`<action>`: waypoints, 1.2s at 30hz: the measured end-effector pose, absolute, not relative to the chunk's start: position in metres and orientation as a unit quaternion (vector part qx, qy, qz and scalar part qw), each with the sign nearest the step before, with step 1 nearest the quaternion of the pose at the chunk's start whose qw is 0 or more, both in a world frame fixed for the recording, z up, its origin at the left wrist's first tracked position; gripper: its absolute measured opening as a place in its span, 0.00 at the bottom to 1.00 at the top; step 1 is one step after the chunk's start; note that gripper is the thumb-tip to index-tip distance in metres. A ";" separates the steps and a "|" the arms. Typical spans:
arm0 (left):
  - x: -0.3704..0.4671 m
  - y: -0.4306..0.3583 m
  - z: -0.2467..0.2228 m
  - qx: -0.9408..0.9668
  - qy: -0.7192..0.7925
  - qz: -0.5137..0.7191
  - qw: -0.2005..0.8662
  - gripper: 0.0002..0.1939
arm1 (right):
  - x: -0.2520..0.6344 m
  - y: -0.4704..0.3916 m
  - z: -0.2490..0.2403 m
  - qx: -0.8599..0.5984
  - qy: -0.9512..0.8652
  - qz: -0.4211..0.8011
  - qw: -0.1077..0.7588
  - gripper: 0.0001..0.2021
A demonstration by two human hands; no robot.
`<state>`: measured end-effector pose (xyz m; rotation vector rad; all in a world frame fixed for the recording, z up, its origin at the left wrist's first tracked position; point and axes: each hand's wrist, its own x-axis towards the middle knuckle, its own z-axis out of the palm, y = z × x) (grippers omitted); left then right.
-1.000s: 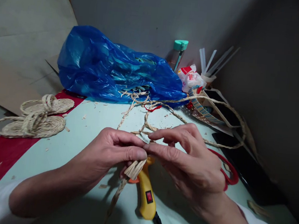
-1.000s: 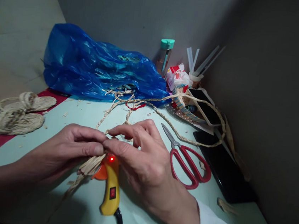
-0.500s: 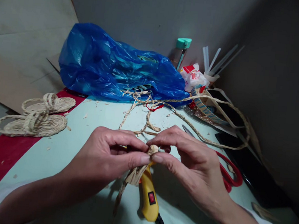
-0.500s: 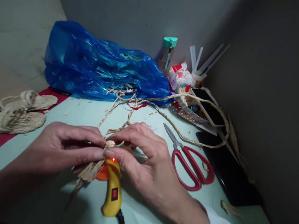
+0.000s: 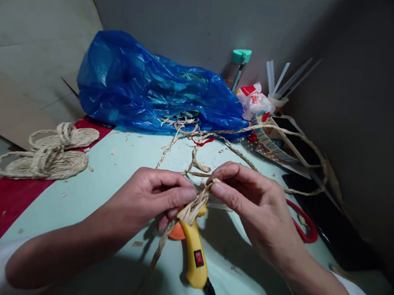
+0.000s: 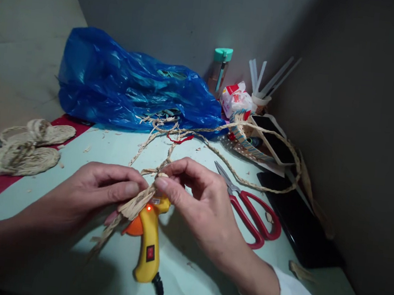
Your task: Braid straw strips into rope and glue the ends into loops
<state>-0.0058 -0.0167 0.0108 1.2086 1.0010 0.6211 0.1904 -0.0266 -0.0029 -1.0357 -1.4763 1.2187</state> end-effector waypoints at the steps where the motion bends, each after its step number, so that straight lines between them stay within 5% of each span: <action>1: -0.006 -0.017 0.011 0.531 0.438 0.275 0.671 0.11 | 0.191 -0.026 -0.004 -0.417 -0.599 0.498 0.469 0.05; 15: -0.004 -0.016 0.009 0.526 0.464 0.253 0.667 0.09 | 0.188 -0.029 0.004 -0.449 -0.631 0.450 0.444 0.06; 27: 0.004 -0.021 0.017 0.652 0.508 0.279 0.489 0.07 | 0.182 -0.033 0.002 -0.466 -0.633 0.414 0.459 0.07; 36: -0.006 -0.016 0.020 0.638 0.488 0.248 0.542 0.09 | 0.188 -0.028 -0.001 -0.438 -0.617 0.481 0.443 0.09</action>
